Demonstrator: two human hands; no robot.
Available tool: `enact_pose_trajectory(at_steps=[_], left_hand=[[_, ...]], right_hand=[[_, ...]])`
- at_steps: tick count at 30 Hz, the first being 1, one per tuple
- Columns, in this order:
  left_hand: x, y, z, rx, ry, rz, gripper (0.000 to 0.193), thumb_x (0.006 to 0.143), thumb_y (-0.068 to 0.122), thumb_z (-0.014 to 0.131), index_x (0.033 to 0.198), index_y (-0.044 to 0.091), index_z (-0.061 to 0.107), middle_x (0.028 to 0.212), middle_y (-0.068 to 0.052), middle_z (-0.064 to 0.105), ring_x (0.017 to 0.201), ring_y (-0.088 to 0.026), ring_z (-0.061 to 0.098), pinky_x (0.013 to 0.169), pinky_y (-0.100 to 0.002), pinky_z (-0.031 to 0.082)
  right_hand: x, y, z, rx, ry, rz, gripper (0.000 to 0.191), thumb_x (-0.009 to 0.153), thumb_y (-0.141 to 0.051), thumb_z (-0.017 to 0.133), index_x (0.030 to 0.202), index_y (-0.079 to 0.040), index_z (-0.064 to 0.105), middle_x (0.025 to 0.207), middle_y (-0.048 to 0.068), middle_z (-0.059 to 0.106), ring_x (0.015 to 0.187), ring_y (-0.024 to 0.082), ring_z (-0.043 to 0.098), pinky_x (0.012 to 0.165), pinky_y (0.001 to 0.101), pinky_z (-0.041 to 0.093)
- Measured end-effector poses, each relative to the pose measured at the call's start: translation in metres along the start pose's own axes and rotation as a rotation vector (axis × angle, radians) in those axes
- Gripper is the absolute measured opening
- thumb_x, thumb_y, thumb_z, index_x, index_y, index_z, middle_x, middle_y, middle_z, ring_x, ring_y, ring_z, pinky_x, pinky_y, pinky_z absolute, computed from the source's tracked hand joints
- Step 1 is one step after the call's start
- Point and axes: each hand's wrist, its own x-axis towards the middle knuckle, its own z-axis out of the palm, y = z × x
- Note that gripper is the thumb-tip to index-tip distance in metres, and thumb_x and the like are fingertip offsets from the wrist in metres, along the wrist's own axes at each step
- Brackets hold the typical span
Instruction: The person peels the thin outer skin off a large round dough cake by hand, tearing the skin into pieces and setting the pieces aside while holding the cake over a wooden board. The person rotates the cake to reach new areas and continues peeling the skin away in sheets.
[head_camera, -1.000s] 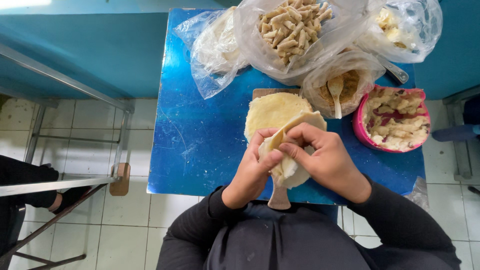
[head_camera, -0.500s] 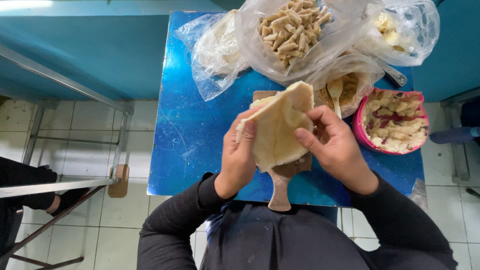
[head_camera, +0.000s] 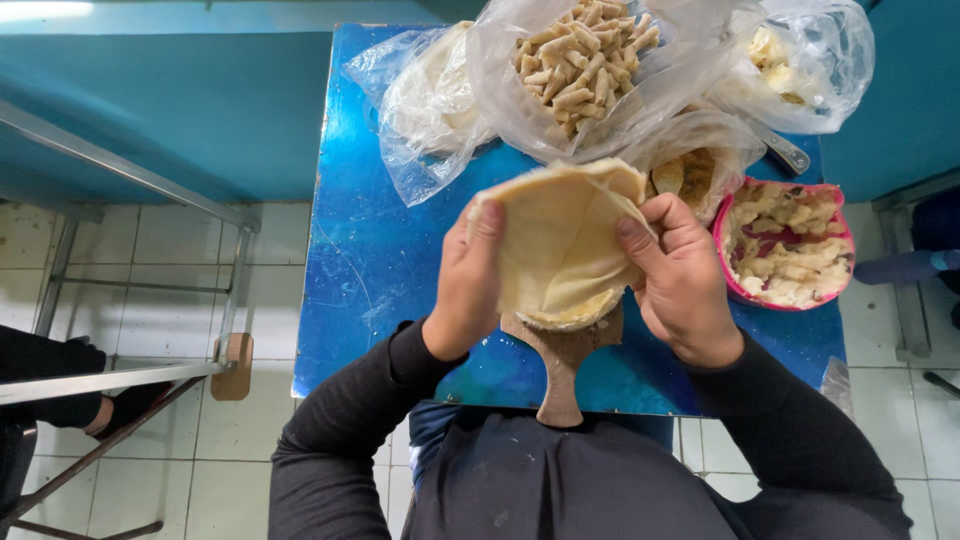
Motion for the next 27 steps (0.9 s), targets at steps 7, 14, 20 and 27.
enact_pose_trajectory(at_steps=[7,14,20,27], left_hand=[[0.027,-0.005,-0.03,-0.32,0.071,-0.106,0.052,0.112,0.035,0.043,0.149,-0.002,0.047,0.142,-0.017,0.06,0.126,-0.028,0.063,0.109,-0.043,0.051],[0.061,-0.002,-0.07,-0.447,0.125,-0.006,0.056,0.112,0.04,0.035,0.152,0.002,0.042,0.146,-0.018,0.058,0.131,-0.033,0.061,0.113,-0.047,0.05],[0.072,-0.002,-0.092,-0.405,0.212,0.122,0.051,0.113,0.038,0.033,0.153,0.006,0.039,0.149,-0.015,0.054,0.133,-0.033,0.059,0.112,-0.05,0.051],[0.069,-0.012,-0.086,-0.444,0.19,0.053,0.052,0.113,0.038,0.034,0.153,0.006,0.04,0.148,-0.014,0.055,0.134,-0.032,0.058,0.113,-0.048,0.049]], right_hand=[[0.002,-0.012,-0.012,0.009,0.131,0.01,0.011,0.107,-0.014,0.065,0.111,-0.007,0.058,0.111,0.006,0.071,0.097,0.016,0.071,0.086,0.0339,0.059],[0.009,-0.045,-0.01,-0.244,0.149,-0.271,0.014,0.114,-0.013,0.068,0.119,-0.004,0.059,0.114,0.006,0.07,0.1,0.013,0.069,0.095,0.03,0.057],[0.01,-0.074,0.007,-0.555,-0.076,0.201,0.022,0.101,-0.015,0.065,0.118,-0.001,0.064,0.107,0.003,0.072,0.094,0.008,0.065,0.081,0.024,0.053],[0.039,-0.038,0.021,-0.754,-0.315,0.487,0.032,0.093,-0.013,0.07,0.121,0.002,0.07,0.103,0.006,0.076,0.089,0.008,0.067,0.076,0.0258,0.056]])
